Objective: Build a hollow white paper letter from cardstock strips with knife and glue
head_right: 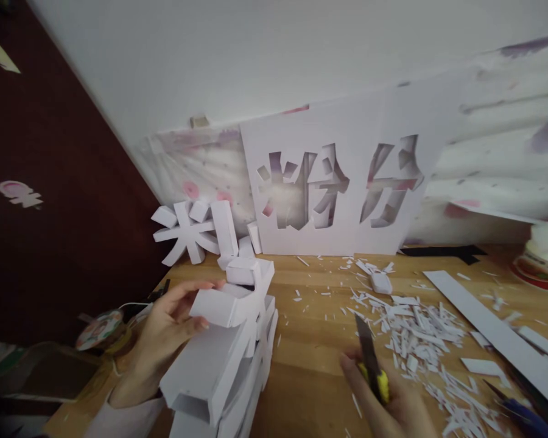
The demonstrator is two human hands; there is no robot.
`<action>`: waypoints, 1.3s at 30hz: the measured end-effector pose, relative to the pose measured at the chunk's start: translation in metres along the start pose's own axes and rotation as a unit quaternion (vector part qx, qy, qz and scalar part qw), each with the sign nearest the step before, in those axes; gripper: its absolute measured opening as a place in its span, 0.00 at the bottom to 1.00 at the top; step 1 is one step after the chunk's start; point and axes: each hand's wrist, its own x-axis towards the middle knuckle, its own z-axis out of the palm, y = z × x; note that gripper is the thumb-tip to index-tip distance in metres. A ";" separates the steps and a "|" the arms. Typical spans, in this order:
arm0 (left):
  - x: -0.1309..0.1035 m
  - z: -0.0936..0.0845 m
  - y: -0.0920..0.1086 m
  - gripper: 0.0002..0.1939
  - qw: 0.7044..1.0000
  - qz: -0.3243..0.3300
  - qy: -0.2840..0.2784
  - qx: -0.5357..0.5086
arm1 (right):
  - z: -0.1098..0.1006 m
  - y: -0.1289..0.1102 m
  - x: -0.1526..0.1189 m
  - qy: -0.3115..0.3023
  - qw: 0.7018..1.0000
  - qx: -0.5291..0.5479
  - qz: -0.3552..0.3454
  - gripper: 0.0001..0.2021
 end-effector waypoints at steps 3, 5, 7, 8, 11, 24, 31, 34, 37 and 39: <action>-0.001 0.001 -0.005 0.22 1.000 0.011 -0.002 -0.001 | 0.025 -0.064 0.010 -0.066 0.991 0.096 -0.066 0.16; 0.000 0.002 -0.006 0.21 0.999 0.036 -0.003 -0.002 | 0.045 -0.094 0.018 -0.115 0.974 0.169 -0.103 0.16; 0.000 0.004 -0.008 0.22 0.998 0.065 -0.003 -0.006 | 0.063 -0.112 0.024 -0.191 0.953 0.203 -0.122 0.17; 0.000 0.005 -0.009 0.22 0.997 0.077 -0.003 -0.010 | 0.070 -0.117 0.026 -0.213 0.945 0.213 -0.131 0.16; 0.002 0.009 -0.011 0.22 0.995 0.100 -0.005 -0.019 | 0.085 -0.117 0.029 -0.234 0.934 0.232 -0.134 0.13; 0.001 0.013 -0.027 0.27 0.990 0.096 -0.052 -0.095 | 0.078 -0.104 0.038 -0.201 0.949 0.177 -0.164 0.16; -0.008 0.012 -0.020 0.19 0.986 0.012 -0.034 -0.162 | 0.087 -0.113 0.025 -0.146 0.959 0.187 -0.156 0.14; -0.008 0.012 -0.019 0.16 0.986 0.022 -0.028 -0.162 | 0.091 -0.115 0.020 -0.117 0.962 0.204 -0.139 0.13; -0.008 0.012 -0.020 0.15 0.983 0.025 -0.032 -0.178 | 0.089 -0.114 0.021 -0.148 0.959 0.185 -0.156 0.14; -0.009 0.012 -0.021 0.15 0.981 0.017 -0.037 -0.192 | 0.088 -0.113 0.023 -0.169 0.957 0.169 -0.165 0.14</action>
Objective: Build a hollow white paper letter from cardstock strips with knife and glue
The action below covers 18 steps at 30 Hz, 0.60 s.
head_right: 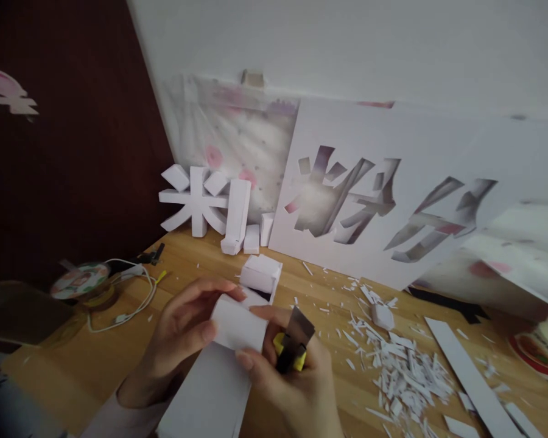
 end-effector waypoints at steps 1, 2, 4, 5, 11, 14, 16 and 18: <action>0.000 0.000 -0.001 0.15 1.000 -0.004 -0.001 -0.006 | 0.000 0.000 0.000 0.002 1.000 -0.001 0.004 0.14; -0.001 0.000 -0.001 0.15 1.000 -0.006 0.000 -0.007 | 0.000 0.001 0.000 0.014 1.000 0.001 0.010 0.14; -0.002 -0.001 -0.002 0.15 1.000 0.000 0.005 0.001 | 0.001 0.002 -0.002 0.047 0.999 0.007 0.021 0.13; -0.002 -0.001 -0.002 0.14 1.000 -0.002 0.007 0.005 | 0.001 0.003 -0.003 0.049 0.999 0.010 0.021 0.13; -0.009 -0.003 -0.001 0.15 1.000 -0.029 0.007 -0.008 | 0.007 0.000 -0.007 0.052 0.994 0.053 0.075 0.09; -0.011 -0.005 -0.002 0.13 1.000 -0.008 0.010 0.028 | 0.011 -0.005 -0.004 0.054 0.995 0.066 0.044 0.07; -0.010 -0.006 -0.004 0.13 0.997 0.028 0.017 0.069 | 0.013 -0.008 0.001 0.046 0.997 0.060 0.022 0.06; -0.008 -0.007 -0.005 0.12 0.993 0.060 0.018 0.098 | 0.013 -0.010 0.007 0.043 0.997 0.059 0.015 0.04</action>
